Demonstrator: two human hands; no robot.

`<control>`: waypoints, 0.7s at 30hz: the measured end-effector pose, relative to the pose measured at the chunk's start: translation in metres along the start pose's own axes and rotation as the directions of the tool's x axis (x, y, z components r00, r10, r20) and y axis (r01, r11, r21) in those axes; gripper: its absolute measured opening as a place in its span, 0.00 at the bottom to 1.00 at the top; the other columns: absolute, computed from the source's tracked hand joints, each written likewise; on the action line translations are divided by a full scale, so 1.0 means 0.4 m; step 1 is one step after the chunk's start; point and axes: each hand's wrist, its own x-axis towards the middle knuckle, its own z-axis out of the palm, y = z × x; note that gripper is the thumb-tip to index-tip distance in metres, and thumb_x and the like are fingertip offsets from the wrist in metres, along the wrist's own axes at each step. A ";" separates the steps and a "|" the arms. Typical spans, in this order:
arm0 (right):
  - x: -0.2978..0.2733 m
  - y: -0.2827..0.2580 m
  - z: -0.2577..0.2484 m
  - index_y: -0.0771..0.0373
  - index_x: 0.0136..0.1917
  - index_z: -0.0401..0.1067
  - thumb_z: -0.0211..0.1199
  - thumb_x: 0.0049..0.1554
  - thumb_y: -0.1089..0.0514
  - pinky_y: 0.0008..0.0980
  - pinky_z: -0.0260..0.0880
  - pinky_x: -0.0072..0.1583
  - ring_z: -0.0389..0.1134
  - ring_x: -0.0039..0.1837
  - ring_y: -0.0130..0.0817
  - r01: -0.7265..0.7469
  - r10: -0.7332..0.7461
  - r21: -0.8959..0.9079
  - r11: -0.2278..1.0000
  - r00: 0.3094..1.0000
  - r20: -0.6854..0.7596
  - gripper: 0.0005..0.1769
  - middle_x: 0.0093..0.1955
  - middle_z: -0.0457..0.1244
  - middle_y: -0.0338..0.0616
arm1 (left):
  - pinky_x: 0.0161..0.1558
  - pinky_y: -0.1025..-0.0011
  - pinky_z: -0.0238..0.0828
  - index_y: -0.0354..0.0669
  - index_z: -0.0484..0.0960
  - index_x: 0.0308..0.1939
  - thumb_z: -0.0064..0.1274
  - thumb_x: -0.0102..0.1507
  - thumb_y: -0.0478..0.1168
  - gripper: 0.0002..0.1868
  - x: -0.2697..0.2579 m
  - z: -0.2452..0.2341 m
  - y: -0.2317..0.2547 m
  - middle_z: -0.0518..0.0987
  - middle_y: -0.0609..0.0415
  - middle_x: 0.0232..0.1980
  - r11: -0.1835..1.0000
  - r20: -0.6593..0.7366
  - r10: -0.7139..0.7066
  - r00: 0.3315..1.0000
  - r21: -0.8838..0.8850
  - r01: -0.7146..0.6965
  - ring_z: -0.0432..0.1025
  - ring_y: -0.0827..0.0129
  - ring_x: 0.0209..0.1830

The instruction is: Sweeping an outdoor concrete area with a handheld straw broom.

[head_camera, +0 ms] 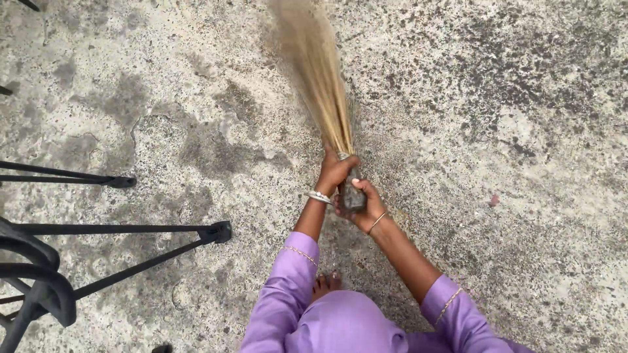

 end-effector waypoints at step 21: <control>0.091 -0.134 0.163 0.57 0.62 0.66 0.62 0.56 0.39 0.41 0.75 0.45 0.71 0.47 0.39 0.365 -0.369 0.104 0.925 0.929 0.020 0.28 0.49 0.68 0.43 | 0.45 0.66 0.79 0.42 0.33 0.82 0.66 0.54 0.34 0.65 0.197 0.001 0.265 0.77 0.25 0.63 0.986 0.319 0.003 0.948 0.155 -0.055 0.76 0.57 0.47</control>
